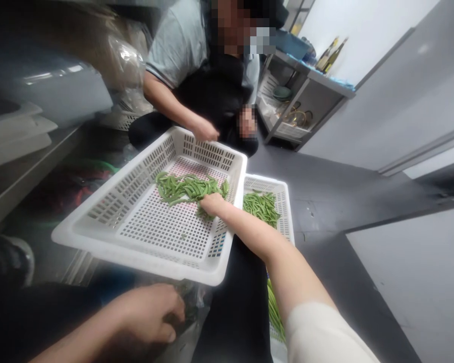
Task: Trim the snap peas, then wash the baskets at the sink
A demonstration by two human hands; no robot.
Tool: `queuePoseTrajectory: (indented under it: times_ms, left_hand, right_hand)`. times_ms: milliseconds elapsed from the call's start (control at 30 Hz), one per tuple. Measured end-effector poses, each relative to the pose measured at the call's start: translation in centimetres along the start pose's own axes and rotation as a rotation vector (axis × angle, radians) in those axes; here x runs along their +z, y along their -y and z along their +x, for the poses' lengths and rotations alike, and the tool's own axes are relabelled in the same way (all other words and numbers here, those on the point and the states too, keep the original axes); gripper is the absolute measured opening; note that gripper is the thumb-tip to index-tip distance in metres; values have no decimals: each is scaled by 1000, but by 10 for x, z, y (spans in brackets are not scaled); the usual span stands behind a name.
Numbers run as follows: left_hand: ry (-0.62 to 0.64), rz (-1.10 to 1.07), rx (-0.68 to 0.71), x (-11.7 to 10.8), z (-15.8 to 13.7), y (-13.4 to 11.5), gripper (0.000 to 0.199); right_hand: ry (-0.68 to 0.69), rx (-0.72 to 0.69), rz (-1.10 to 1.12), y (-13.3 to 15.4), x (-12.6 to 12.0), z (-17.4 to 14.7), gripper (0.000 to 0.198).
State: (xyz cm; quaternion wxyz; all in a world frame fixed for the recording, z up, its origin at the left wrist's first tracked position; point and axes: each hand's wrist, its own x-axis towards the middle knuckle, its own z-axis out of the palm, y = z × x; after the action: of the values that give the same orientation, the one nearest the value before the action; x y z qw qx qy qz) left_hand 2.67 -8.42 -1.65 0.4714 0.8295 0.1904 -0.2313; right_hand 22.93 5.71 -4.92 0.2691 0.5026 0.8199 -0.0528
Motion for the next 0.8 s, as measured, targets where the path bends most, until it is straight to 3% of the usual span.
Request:
queuePoseTrajectory:
  times_ms: [100, 167, 367, 500, 567, 667, 733, 800]
  left_hand:
    - [124, -370, 139, -14, -11, 6, 26]
    - [51, -623, 238, -24, -19, 11, 27]
    - [-636, -853, 179, -56, -25, 23, 29]
    - [-909, -899, 64, -65, -13, 34, 35]
    - [-1005, -795, -56, -65, -7, 39, 33]
    - [-1063, -512, -188, -63, 0, 42, 32]
    - [-1017, -376, -176, -61, 3, 40, 29]
    - [-991, -298, -121, -60, 6, 36, 27]
  right_hand:
    - [0, -48, -12, 4, 1, 10, 27]
    - [-38, -52, 27, 2, 1, 10, 27]
    - [-29, -8, 71, 8, 6, 10, 25]
    - [-49, -43, 146, 14, -2, 7, 12]
    - [-132, -14, 463, 15, -9, -2, 13]
    - [-214, 13, 1305, 19, -14, -18, 23]
    - [-204, -21, 1717, 25, -11, -27, 28]
    - [-189, -50, 1921, 32, -7, -30, 33]
